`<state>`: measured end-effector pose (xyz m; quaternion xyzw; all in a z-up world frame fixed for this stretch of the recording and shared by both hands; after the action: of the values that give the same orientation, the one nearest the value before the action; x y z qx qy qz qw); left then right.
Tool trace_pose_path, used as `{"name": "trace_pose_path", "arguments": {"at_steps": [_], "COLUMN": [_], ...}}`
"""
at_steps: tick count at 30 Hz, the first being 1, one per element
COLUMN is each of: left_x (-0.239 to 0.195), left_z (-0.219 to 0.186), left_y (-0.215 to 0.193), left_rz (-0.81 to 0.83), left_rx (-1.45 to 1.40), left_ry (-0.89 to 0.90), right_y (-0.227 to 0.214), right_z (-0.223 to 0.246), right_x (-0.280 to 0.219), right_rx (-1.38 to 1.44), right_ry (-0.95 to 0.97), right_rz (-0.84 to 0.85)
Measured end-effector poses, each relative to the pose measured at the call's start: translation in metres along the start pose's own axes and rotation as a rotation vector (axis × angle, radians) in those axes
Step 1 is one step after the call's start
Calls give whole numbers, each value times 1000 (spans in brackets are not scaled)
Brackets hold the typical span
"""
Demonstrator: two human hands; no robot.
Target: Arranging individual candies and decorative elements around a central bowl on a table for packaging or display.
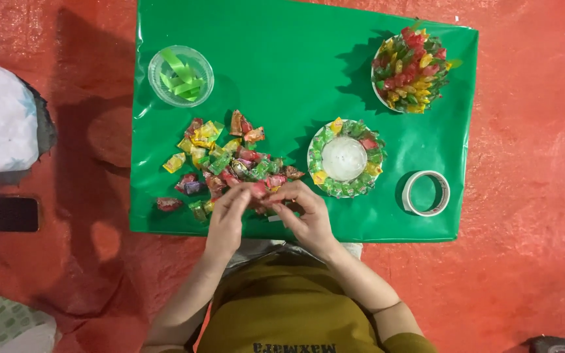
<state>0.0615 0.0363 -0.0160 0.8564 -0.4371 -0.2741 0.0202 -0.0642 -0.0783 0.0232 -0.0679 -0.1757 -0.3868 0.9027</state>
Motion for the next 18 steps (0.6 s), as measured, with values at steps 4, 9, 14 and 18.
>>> {"name": "trace_pose_path", "arguments": {"at_steps": [4, 9, 14, 18], "left_x": [7, 12, 19, 21], "left_z": [-24, -60, -54, -82], "left_y": [-7, -10, -16, 4], "left_rz": [16, -371, -340, -262], "left_rx": [-67, 1068, 1121, 1032], "left_ry": [104, 720, 674, 722], "right_y": [-3, -21, -54, -88], "right_z": [-2, -3, 8, 11], "right_x": [-13, -35, -50, -65], "right_rx": [31, 95, 0, -137], "right_ry": [-23, 81, 83, 67], "right_rz": [39, 23, -17, -92]}}
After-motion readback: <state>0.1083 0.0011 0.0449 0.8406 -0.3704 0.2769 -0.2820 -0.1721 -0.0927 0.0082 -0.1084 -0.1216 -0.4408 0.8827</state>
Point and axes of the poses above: each hand's wrist, its own x-axis towards the middle knuckle, its own y-axis out of the palm, z = x × y, the point moved 5 cm from there along x, towards the middle knuckle, and after that the axes turned 15 degrees about -y, right-handed, at the moved point
